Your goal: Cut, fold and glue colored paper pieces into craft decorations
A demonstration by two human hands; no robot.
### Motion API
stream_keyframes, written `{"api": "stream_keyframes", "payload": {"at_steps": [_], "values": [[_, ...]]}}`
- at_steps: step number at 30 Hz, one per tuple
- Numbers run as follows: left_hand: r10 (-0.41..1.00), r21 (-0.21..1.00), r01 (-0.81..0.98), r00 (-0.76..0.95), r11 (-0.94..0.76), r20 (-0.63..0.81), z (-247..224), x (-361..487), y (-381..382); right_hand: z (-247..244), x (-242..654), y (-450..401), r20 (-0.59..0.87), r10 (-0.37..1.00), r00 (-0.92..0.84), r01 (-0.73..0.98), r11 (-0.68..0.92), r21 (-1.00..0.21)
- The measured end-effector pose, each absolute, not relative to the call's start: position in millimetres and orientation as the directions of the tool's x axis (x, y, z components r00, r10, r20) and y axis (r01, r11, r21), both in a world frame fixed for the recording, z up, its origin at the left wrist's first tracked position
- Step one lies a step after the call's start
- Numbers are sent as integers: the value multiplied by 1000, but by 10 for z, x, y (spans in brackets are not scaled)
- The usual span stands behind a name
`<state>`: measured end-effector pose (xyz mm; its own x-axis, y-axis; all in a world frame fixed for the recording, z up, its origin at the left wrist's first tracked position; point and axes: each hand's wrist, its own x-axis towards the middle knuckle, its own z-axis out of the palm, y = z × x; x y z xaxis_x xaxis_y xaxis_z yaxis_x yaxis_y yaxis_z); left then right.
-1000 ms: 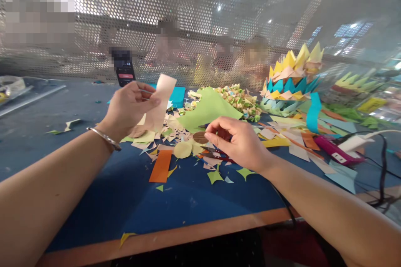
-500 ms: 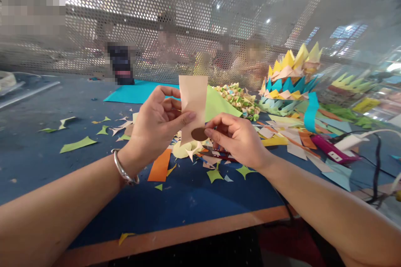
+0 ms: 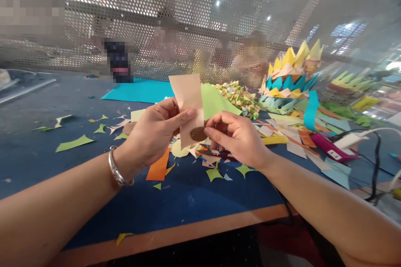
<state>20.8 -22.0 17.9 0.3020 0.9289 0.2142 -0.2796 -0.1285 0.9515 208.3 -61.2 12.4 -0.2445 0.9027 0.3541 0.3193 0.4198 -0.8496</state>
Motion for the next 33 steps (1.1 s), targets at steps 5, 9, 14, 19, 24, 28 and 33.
{"api": "stream_keyframes", "payload": {"at_steps": [5,9,14,19,24,28,33], "values": [[897,972,-229,415,-57,150,215,171,-237,115,2081,-600,392,889,-238,302,451,-840],[852,996,-85,522,-11,54,220,138,-239,113,2105,-575,410,887,-213,327,460,-825],[899,997,-73,434,-20,50,177,147,-210,114,2145,-567,422,883,-208,343,470,-814],[895,995,-95,438,-41,79,166,188,-243,111,2145,-539,455,862,-223,451,505,-736],[881,995,-95,468,-30,72,158,228,-310,105,2107,-528,477,843,-250,495,535,-685],[868,995,-55,487,-81,97,133,223,-313,118,2094,-538,470,840,-271,547,536,-643],[860,994,-24,500,-108,105,126,212,-294,117,2101,-539,451,844,-290,555,532,-639]]}}
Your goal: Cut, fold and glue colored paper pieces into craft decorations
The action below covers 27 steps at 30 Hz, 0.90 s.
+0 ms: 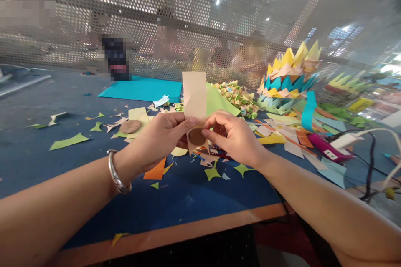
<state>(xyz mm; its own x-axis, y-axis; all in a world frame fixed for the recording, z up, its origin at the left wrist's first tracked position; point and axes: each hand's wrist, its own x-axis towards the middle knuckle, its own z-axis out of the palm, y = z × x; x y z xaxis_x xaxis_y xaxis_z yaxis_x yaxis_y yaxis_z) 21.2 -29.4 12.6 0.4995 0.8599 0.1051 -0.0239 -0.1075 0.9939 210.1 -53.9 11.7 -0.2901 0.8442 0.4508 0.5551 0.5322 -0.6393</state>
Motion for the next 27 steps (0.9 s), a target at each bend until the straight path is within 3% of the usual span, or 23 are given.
{"api": "stream_keyframes", "payload": {"at_steps": [8,15,27], "values": [[820,993,-34,561,-112,112,142,201,-284,128,2103,-553,467,836,-287,553,543,-632],[838,973,72,524,-219,150,146,193,-283,110,2097,-564,394,886,-244,440,463,-769],[846,990,21,522,-141,109,154,209,-306,98,2091,-562,427,852,-301,366,517,-774]]}}
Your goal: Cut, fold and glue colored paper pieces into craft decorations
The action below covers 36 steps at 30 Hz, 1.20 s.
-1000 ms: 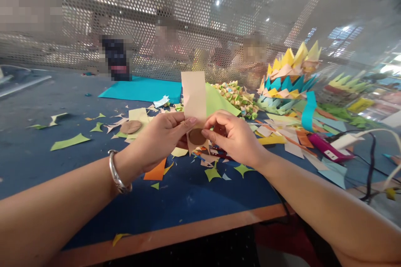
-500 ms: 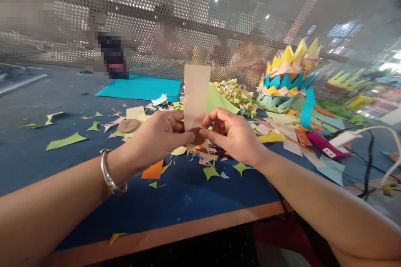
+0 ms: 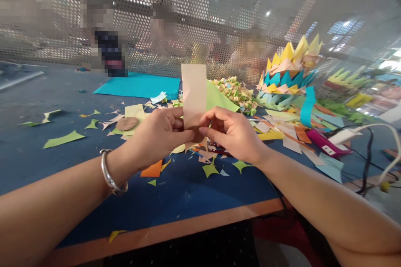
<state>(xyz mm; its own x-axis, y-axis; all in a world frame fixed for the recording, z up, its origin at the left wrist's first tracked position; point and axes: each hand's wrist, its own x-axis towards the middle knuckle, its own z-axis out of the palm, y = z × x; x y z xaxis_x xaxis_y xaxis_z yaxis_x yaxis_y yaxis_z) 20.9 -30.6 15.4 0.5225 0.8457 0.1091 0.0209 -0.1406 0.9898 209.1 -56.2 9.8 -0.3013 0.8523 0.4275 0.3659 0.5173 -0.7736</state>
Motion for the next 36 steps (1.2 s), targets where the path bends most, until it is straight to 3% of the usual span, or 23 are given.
{"api": "stream_keyframes", "payload": {"at_steps": [6,11,14,17,20,23,28,36], "values": [[848,996,91,527,9,-56,155,184,-276,91,2090,-570,433,849,-303,403,526,-749],[929,994,77,368,-79,46,210,163,-241,155,2157,-554,453,833,-319,516,553,-654],[967,994,21,234,-107,99,243,124,-192,216,2208,-565,277,863,-422,676,503,-539],[973,989,-18,175,-147,148,257,90,-149,243,2236,-590,36,869,-494,817,478,-322],[971,985,-40,169,-167,172,259,90,-144,240,2241,-608,-44,871,-489,861,474,-185],[966,988,-53,207,-145,153,257,105,-164,244,2225,-615,-66,888,-456,885,444,-142],[939,992,-80,322,-100,121,244,91,-186,289,2171,-609,-83,928,-364,922,346,-174],[898,1000,-6,441,10,-7,200,117,-236,252,2218,-541,117,952,-282,832,304,-465]]}}
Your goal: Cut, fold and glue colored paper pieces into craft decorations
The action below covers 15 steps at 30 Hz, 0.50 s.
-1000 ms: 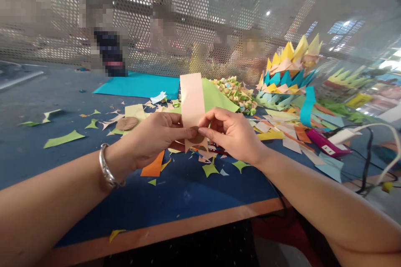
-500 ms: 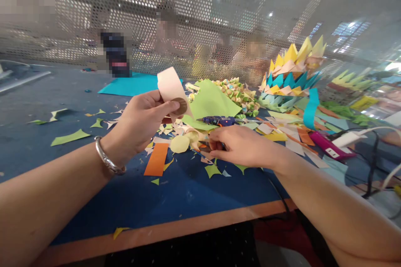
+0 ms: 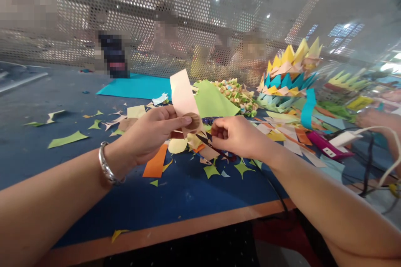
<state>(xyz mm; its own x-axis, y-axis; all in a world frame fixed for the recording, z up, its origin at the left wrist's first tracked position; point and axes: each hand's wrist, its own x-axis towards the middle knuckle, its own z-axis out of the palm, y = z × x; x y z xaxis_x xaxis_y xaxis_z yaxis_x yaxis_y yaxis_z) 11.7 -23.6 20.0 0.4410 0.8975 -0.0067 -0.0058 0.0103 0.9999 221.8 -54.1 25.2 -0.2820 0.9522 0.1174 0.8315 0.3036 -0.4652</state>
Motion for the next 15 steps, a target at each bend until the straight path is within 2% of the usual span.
{"api": "stream_keyframes", "payload": {"at_steps": [7,15], "values": [[843,993,-102,538,63,2,141,153,-239,183,2201,-523,291,925,-244,723,374,-581],[843,981,-191,534,43,68,184,172,-252,174,2190,-529,280,920,-275,539,389,-747]]}}
